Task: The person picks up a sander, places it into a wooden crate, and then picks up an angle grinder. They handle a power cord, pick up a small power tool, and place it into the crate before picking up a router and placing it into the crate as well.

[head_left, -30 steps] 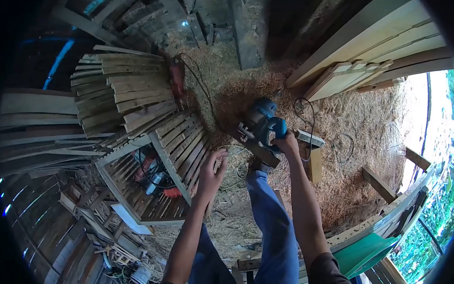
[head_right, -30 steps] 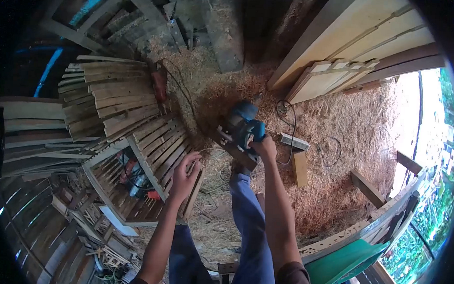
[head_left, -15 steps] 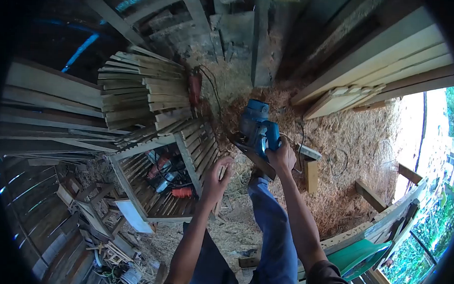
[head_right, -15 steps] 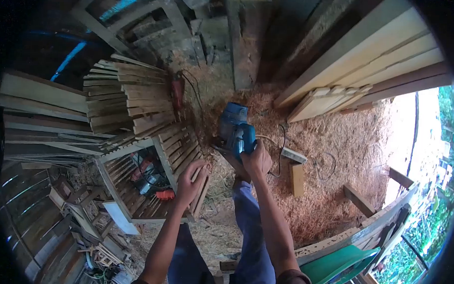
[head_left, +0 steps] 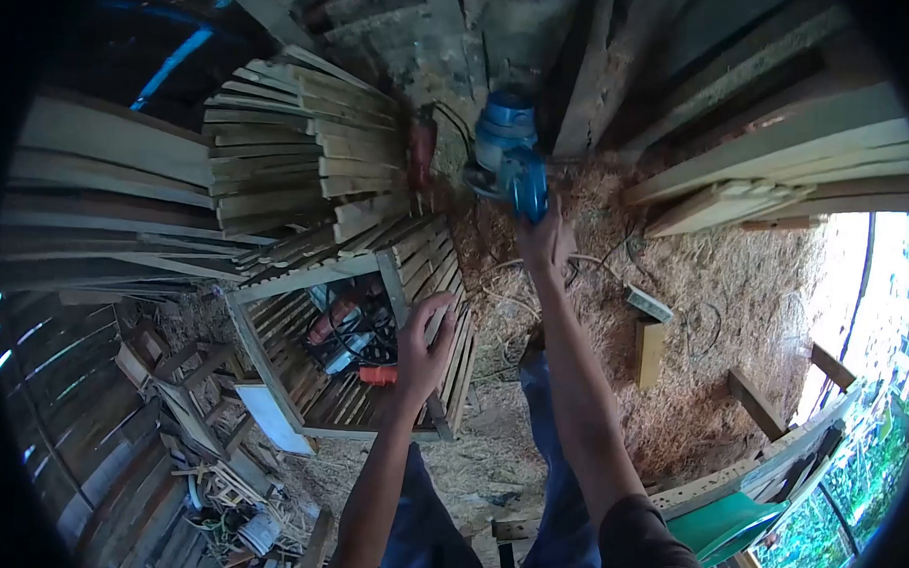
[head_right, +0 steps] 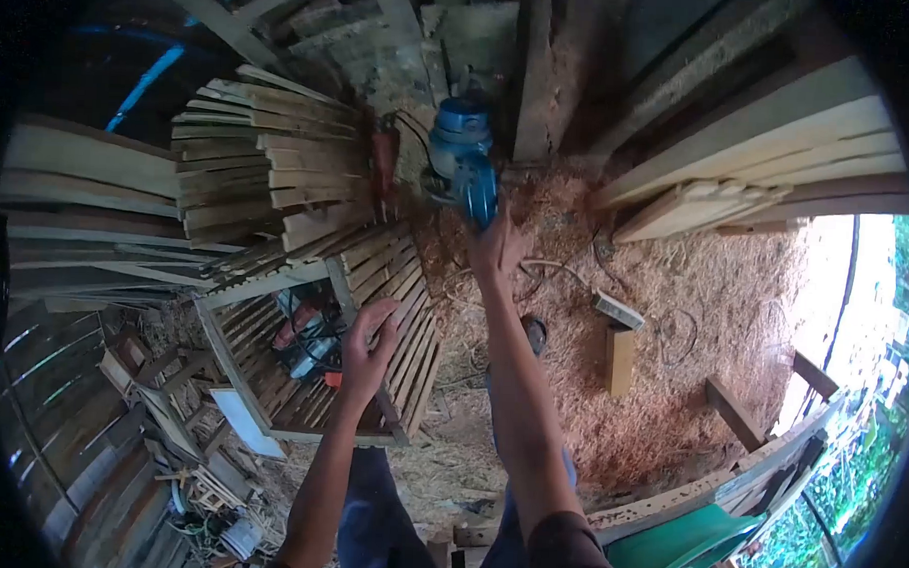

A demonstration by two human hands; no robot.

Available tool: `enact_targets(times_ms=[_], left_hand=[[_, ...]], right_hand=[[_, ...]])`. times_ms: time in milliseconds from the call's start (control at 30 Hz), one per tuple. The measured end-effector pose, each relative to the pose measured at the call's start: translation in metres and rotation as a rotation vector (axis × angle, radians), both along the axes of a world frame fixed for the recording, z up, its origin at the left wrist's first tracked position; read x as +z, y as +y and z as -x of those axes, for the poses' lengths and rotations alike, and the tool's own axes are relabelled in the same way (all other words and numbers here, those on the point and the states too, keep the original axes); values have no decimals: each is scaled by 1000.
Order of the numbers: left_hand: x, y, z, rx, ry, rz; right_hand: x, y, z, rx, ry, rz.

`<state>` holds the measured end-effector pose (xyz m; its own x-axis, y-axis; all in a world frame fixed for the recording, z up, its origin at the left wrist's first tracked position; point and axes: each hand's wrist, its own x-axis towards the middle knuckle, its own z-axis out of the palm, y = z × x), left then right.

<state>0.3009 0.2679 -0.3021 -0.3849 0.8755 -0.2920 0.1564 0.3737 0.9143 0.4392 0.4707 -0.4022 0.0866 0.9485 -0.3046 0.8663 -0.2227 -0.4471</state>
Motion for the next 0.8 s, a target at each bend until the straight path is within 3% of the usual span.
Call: enact_targets(times_ms=[133,200,267,300,333,367,400,433,600,700,767,800], left_hand=[[-13,-5,-13,46,-82,58],[-11,-3,-16,-43,-15,87],[-11,0,-22,-92,45,101],[-8,4,-27,-83,-6,114],[-2,8,-32,-81,-53,127],[4,13,-37,-105,-54,123],[11,17,-41,-111,-53,129],[22,23,-44,-118,-49,127],[86,41,-70,-211,-121,82],[121,37,-78,-362,-160,40],[130,22,-73,-480,-187,56],[136,13,-71,-546,-214,99]], right_hand=[[-53,-35,-20,-83,58,-112],[-77,-57,-44,-103,109,-137],[-84,-64,-61,67,151,208],[-79,-69,-66,91,193,197],[-71,-78,-67,111,238,183],[-61,-84,-67,146,400,-67],[-30,-80,-66,135,398,98],[-8,-83,-66,115,434,86],[81,-116,-92,61,502,-155],[130,-155,-117,-76,493,-134],[143,-187,-134,-305,509,91],[154,-197,-142,-319,499,81]])
